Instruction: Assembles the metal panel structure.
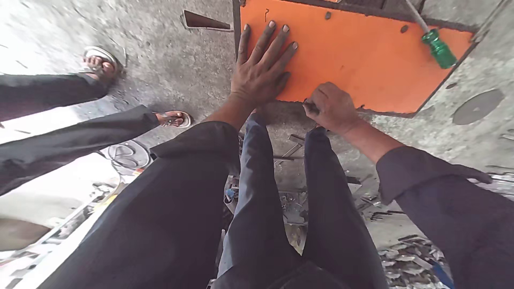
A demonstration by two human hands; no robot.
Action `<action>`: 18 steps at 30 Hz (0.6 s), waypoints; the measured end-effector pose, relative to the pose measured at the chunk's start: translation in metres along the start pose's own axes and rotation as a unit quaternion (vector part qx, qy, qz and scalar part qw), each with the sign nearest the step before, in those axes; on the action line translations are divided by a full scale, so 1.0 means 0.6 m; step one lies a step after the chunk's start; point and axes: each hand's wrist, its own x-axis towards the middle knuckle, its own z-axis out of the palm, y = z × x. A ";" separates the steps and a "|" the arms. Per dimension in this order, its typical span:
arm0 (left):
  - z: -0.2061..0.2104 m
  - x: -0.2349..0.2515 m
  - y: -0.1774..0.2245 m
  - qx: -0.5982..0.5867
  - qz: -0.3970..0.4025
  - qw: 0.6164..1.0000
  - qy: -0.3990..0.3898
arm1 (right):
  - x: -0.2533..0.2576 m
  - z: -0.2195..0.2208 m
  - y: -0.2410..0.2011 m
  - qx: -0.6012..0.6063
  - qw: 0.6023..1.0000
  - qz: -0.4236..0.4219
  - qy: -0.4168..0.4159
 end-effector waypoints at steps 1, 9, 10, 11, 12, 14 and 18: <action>0.000 0.000 0.000 0.000 0.000 1.000 -0.002 | -0.001 0.000 0.003 0.007 1.000 -0.007 0.003; -0.003 -0.001 0.000 -0.001 -0.001 1.000 -0.005 | -0.007 -0.005 0.003 0.028 0.999 0.011 -0.015; -0.003 0.000 0.000 0.000 -0.001 1.000 -0.005 | -0.007 -0.004 0.005 0.027 1.000 0.006 -0.013; -0.003 0.000 0.000 -0.001 0.000 1.000 -0.002 | -0.009 -0.002 0.006 0.027 1.000 0.001 -0.006; -0.002 -0.001 0.001 -0.004 0.002 1.000 0.000 | -0.011 0.000 0.006 0.027 1.000 -0.002 0.002; -0.002 -0.001 -0.001 -0.004 0.003 1.000 0.000 | -0.010 0.002 0.005 0.024 1.000 -0.002 0.011; -0.001 -0.001 -0.001 -0.002 0.001 1.000 0.001 | -0.005 0.002 0.002 0.014 1.000 -0.009 0.019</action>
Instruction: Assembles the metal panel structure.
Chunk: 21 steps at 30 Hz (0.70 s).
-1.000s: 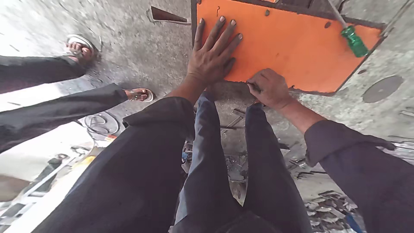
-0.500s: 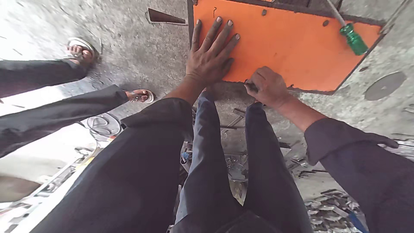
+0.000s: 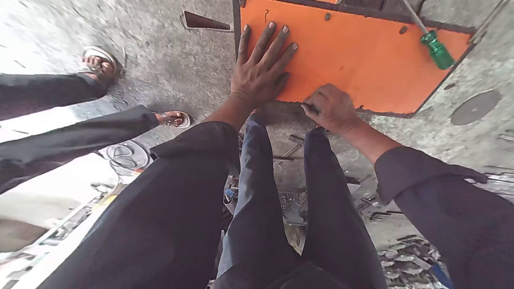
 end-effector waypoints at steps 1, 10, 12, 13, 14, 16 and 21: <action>0.000 -0.001 0.000 0.000 0.000 1.000 0.000 | 0.000 0.000 0.000 -0.003 1.000 -0.002 0.002; -0.001 -0.002 0.001 -0.004 -0.003 1.000 -0.008 | -0.003 0.001 0.001 0.017 0.999 -0.041 -0.016; 0.000 0.000 0.001 -0.006 -0.003 1.000 -0.003 | -0.002 -0.002 0.001 0.014 0.999 -0.040 -0.020; 0.000 0.000 0.001 -0.005 -0.002 1.000 0.000 | -0.002 -0.003 0.000 0.012 0.999 -0.037 -0.022; 0.001 0.000 0.001 -0.004 -0.001 1.000 0.002 | -0.001 -0.004 -0.001 0.009 0.999 -0.033 -0.024; 0.001 0.001 0.002 -0.007 -0.001 1.000 0.008 | 0.001 -0.005 -0.002 -0.001 0.999 -0.026 -0.028; 0.002 -0.001 0.001 -0.007 0.000 1.000 0.006 | -0.003 0.000 -0.003 -0.023 0.999 -0.017 -0.019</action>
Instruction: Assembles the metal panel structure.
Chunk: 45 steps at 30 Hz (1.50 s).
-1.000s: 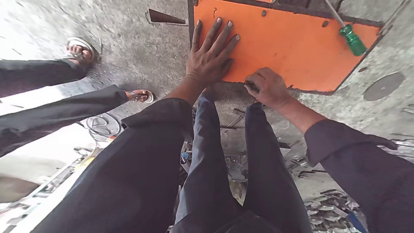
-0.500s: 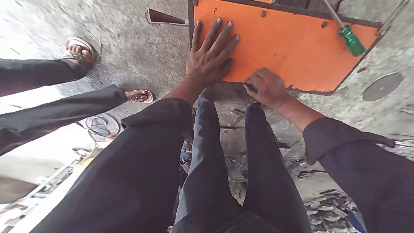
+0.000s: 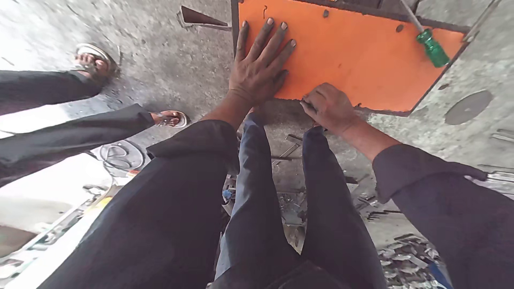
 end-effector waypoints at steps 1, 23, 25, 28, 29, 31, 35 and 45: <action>0.000 0.001 0.001 0.000 -0.001 1.000 -0.001 | 0.000 0.000 0.000 -0.004 1.000 0.002 0.004; -0.024 -0.069 0.220 -0.275 -0.324 0.904 -0.034 | -0.082 -0.227 0.141 -0.077 0.912 0.396 -0.070; -0.059 -0.078 0.245 -0.383 -0.405 0.828 -0.056 | -0.110 -0.252 0.066 -0.036 0.915 0.397 -0.061; -0.085 -0.100 0.280 -0.632 -0.496 0.594 -0.036 | -0.159 -0.282 -0.081 -0.007 0.921 0.380 -0.090; -0.083 -0.098 0.284 -0.701 -0.502 0.505 -0.033 | -0.172 -0.286 -0.122 -0.013 0.927 0.361 -0.098; -0.079 -0.079 0.283 -0.779 -0.503 0.373 -0.017 | -0.180 -0.284 -0.180 -0.035 0.944 0.312 -0.096; -0.069 -0.066 0.282 -0.804 -0.534 0.262 -0.009 | -0.154 -0.269 -0.221 -0.080 0.966 0.228 -0.092; -0.052 -0.033 0.271 -0.815 -0.562 0.132 0.038 | -0.096 -0.265 -0.231 -0.128 0.959 0.219 -0.128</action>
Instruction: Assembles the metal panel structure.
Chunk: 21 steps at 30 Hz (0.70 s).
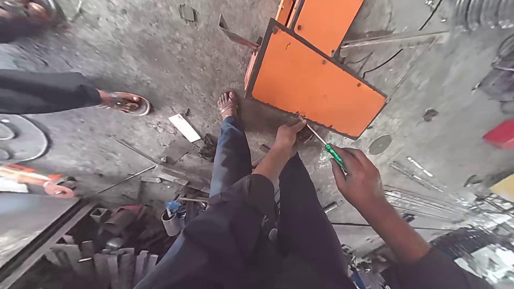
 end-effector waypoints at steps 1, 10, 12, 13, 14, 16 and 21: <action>0.000 0.002 0.003 -0.005 -0.003 1.000 0.005 | 0.004 0.001 -0.001 -0.003 1.000 -0.004 0.000; -0.001 0.017 0.015 -0.028 -0.013 1.000 0.006 | 0.043 -0.030 -0.034 -0.047 0.997 -0.028 -0.046; 0.001 0.016 0.017 -0.037 -0.018 0.999 0.013 | 0.051 -0.043 -0.046 -0.079 0.991 -0.043 -0.098; 0.002 0.017 0.018 -0.041 -0.018 0.999 0.017 | 0.057 -0.048 -0.053 -0.104 0.986 -0.049 -0.121; 0.002 0.019 0.017 -0.042 -0.018 0.999 0.019 | 0.063 -0.051 -0.058 -0.130 0.981 -0.054 -0.137; 0.000 0.022 0.016 -0.037 -0.019 0.999 0.020 | 0.071 -0.052 -0.066 -0.154 0.974 -0.032 -0.161; 0.015 0.027 0.013 -0.057 -0.024 0.997 0.037 | 0.099 -0.060 -0.056 0.168 0.888 0.331 -0.271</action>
